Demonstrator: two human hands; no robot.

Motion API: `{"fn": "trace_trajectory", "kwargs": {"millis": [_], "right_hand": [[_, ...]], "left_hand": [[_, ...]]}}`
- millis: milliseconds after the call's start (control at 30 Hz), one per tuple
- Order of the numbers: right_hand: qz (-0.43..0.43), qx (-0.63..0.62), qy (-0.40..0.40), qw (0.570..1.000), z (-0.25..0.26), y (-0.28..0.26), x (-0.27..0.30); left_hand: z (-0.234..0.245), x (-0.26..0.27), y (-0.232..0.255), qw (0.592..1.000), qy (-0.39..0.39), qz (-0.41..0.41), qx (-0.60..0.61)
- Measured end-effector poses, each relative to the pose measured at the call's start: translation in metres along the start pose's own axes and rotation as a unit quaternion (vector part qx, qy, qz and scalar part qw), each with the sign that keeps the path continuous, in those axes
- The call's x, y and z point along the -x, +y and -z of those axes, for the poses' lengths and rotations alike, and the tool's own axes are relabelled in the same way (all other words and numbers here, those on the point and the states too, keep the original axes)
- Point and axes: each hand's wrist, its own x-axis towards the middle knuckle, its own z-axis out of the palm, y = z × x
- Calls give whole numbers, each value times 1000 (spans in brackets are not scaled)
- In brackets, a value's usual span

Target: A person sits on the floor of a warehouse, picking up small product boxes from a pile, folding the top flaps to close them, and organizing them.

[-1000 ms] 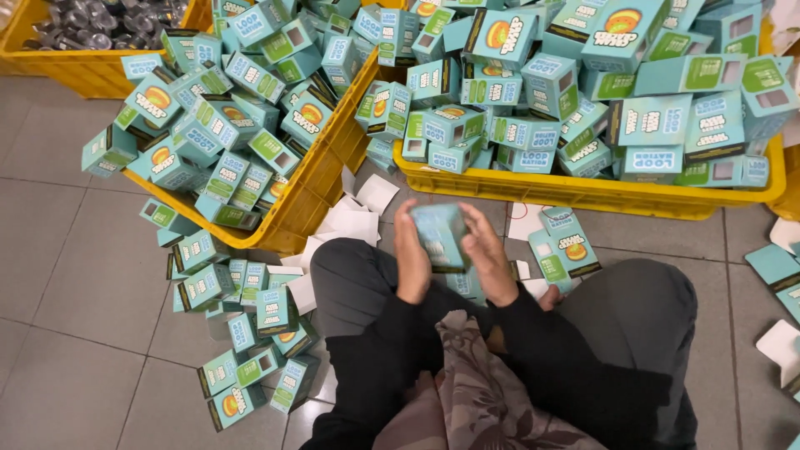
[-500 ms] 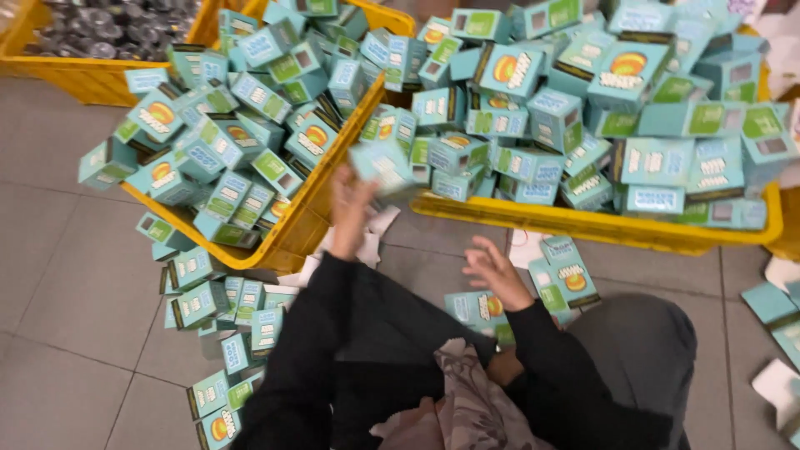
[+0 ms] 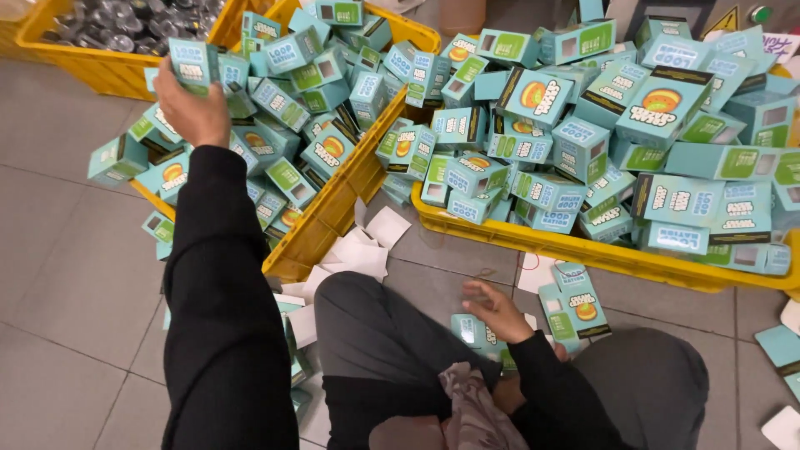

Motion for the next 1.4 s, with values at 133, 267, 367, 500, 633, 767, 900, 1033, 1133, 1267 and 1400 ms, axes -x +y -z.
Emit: {"fn": "trace_trajectory", "kwargs": {"millis": [133, 267, 367, 500, 633, 767, 900, 1033, 1133, 1267, 1400], "right_hand": [[-1, 22, -8, 1000, -1, -1, 1], [-8, 42, -13, 999, 0, 2, -1], [-28, 90, -5, 996, 7, 1, 9], [20, 269, 81, 959, 44, 16, 7], [-102, 364, 204, 903, 120, 68, 10], [-162, 402, 263, 862, 155, 107, 26], [-204, 380, 255, 866, 150, 146, -3], [-142, 434, 184, 870, 97, 133, -10], [-98, 499, 60, 859, 45, 60, 2], [-98, 573, -2, 813, 20, 104, -15], [-115, 563, 5, 818, 37, 131, -25]], "left_hand": [[-9, 5, 0, 999, 7, -22, -34], [-7, 16, 11, 982, -104, -108, -114], [-4, 32, 20, 963, -164, -83, -196], [-21, 75, 9, 973, -100, -121, -172], [37, 187, 93, 969, -122, -211, 46], [54, 315, 146, 941, -197, -188, 202], [60, 422, 176, 911, -277, -93, 290], [54, 475, 167, 850, -498, -96, 140], [50, 474, 162, 817, -556, -53, 144], [53, 471, 163, 820, -542, -4, 183], [55, 470, 163, 817, -544, 36, 190]]}}
